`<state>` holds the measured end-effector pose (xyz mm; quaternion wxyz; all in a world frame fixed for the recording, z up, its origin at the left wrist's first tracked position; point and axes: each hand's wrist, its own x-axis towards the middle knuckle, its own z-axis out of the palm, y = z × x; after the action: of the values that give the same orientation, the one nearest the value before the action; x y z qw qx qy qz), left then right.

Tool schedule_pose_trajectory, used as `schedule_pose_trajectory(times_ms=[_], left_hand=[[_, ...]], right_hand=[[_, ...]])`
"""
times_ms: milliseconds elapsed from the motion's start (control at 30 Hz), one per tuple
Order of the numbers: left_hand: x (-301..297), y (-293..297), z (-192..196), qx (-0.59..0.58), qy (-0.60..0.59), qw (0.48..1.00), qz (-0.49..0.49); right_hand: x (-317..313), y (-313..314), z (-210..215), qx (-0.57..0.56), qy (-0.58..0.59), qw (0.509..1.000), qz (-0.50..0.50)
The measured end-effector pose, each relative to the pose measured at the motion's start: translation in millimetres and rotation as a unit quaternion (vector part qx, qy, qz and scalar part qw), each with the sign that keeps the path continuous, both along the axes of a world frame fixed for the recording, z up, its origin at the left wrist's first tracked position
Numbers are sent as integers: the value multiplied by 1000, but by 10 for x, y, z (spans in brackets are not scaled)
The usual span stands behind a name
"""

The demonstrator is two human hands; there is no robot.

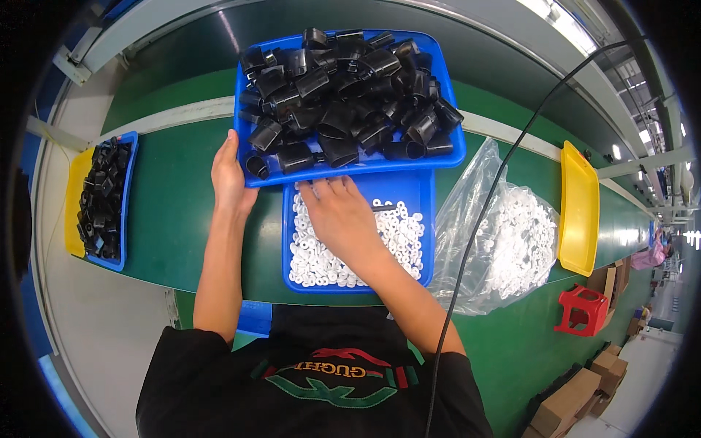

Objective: The person inserts small white washers into black plastic components using a thin black tool. They pick up the black parts from a yellow tray, insert the washers, and place the assembled units into a blue bin. The process is repeated continuously throughout the clip.

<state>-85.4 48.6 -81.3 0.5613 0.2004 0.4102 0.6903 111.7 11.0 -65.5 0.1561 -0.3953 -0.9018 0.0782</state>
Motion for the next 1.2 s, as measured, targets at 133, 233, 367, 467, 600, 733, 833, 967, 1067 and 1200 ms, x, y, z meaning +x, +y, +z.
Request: schedule_pose_trajectory(times_ms=[133, 233, 367, 467, 600, 733, 833, 967, 1067, 1200], left_hand=[[33, -27, 64, -14, -3, 1000, -11], [60, -29, 51, -19, 0, 1000, -12], [83, -29, -10, -11, 1, 1000, -23], [86, -17, -27, -7, -6, 1000, -21], [52, -22, 28, -20, -18, 1000, -10], [3, 10, -44, -14, -6, 1000, -3], [33, 29, -66, -18, 6, 1000, 2], [60, 33, -92, -16, 0, 1000, -6], [58, 21, -98, -20, -7, 1000, -15], [36, 7, -53, -30, 7, 999, -6]], right_hand=[[118, -254, 31, 12, -57, 998, 28], [252, -411, 137, 6, -54, 998, 30], [245, -297, 151, 11, -58, 998, -28], [195, -150, 60, 6, -84, 995, -49], [118, -212, 61, 52, -104, 993, -10], [-144, -150, 127, 46, -73, 996, 22], [-189, -99, 106, 0, -83, 996, 32], [-88, -247, 176, 17, -90, 995, 50], [38, -383, 292, 49, -30, 998, 14], [553, -580, 357, -6, 178, 968, -179]])
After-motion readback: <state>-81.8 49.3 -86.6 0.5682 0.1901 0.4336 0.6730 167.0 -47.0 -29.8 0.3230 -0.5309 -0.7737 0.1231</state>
